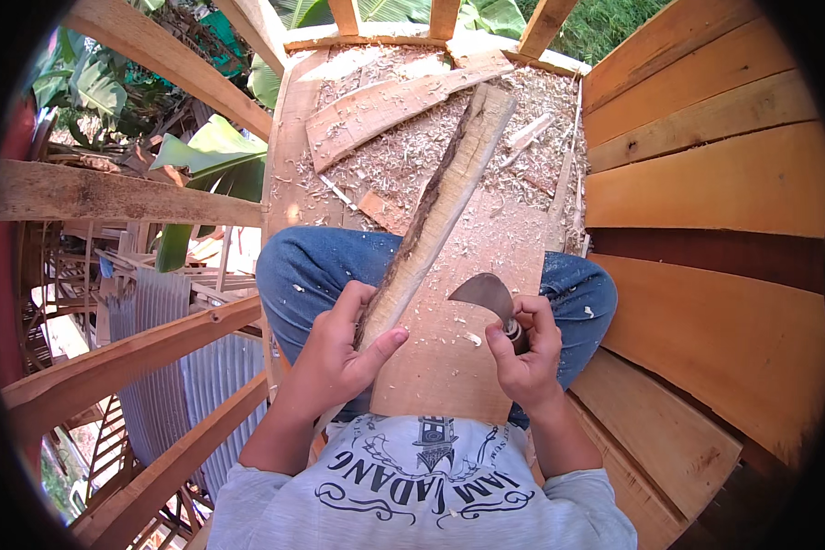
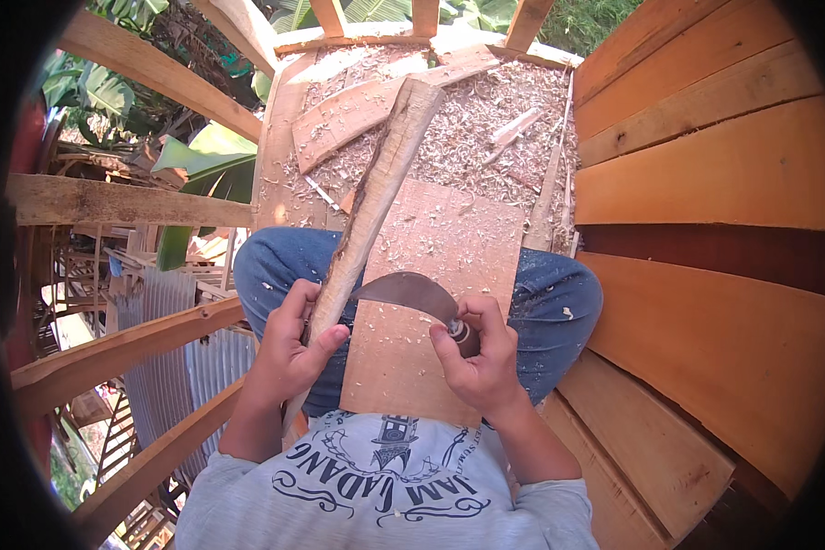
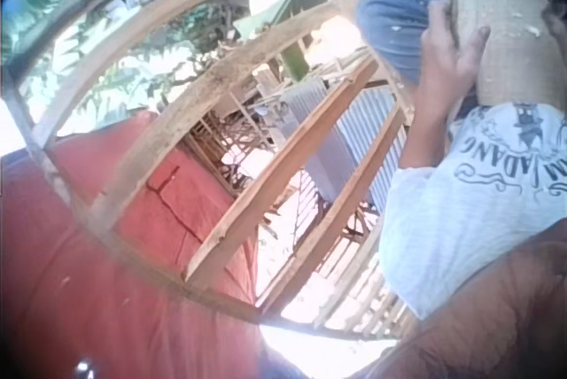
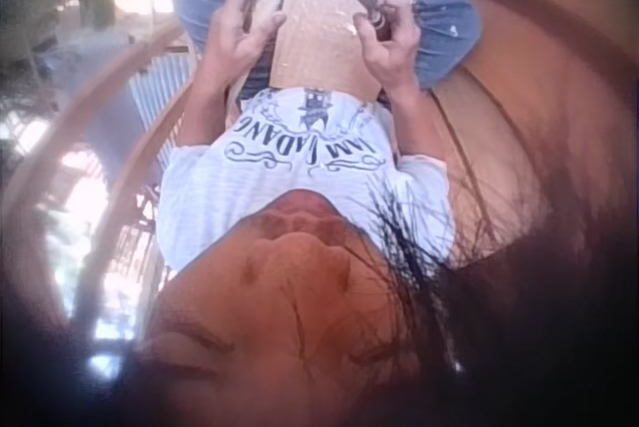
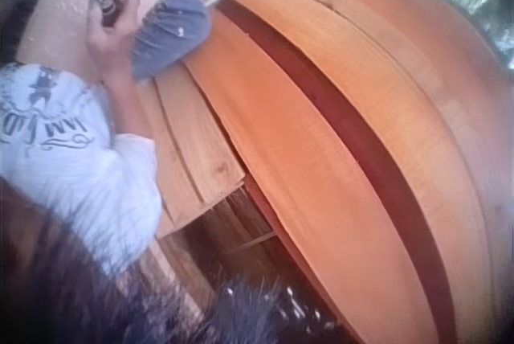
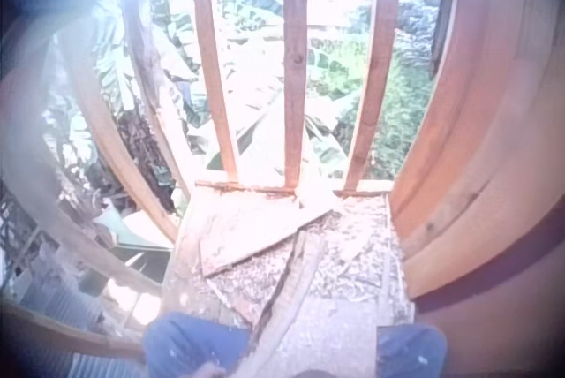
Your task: The person sits cross-legged on a wooden platform and uses a curved blade to shave and shape a long, thin piece of wood. They hold the wood with their left hand and repeatedly scrape the surface with the blade in their right hand, creating wood shavings.
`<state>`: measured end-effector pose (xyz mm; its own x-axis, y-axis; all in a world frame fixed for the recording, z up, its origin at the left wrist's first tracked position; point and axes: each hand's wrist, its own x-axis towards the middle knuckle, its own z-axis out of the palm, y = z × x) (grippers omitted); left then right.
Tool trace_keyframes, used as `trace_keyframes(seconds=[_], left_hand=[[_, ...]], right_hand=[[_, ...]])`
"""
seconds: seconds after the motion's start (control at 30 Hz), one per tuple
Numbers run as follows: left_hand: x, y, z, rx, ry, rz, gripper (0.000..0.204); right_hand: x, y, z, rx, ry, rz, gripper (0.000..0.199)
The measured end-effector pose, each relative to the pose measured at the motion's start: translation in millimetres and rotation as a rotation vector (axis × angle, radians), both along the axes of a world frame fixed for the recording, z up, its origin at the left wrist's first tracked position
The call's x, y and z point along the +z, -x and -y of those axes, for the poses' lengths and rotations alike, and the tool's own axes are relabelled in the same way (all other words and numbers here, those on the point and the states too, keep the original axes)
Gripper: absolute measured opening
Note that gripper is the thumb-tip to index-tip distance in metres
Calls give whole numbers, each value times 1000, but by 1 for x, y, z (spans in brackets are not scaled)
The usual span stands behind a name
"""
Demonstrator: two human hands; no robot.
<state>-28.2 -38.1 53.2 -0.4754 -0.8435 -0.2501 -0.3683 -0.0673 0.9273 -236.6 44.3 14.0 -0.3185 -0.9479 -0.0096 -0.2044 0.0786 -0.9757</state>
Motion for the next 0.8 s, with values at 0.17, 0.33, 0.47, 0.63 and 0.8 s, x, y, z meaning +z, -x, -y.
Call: trace_keyframes(seconds=[0.17, 0.33, 0.47, 0.63, 0.8], left_hand=[[7, 10, -12, 41, -33, -31, 31], [10, 17, -25, 31, 68, 2, 33], [15, 22, -37, 21, 147, 45, 36], [19, 23, -55, -121, 134, 72, 37], [12, 24, -53, 108, -227, -75, 36]], right_hand=[[11, 14, 5, 104, 76, -348, 43], [17, 14, 13, 97, 153, -657, 50], [25, 27, 20, -17, 128, -725, 55], [18, 73, 30, -419, 97, -529, 55], [30, 39, 8, -2, 96, -691, 55]])
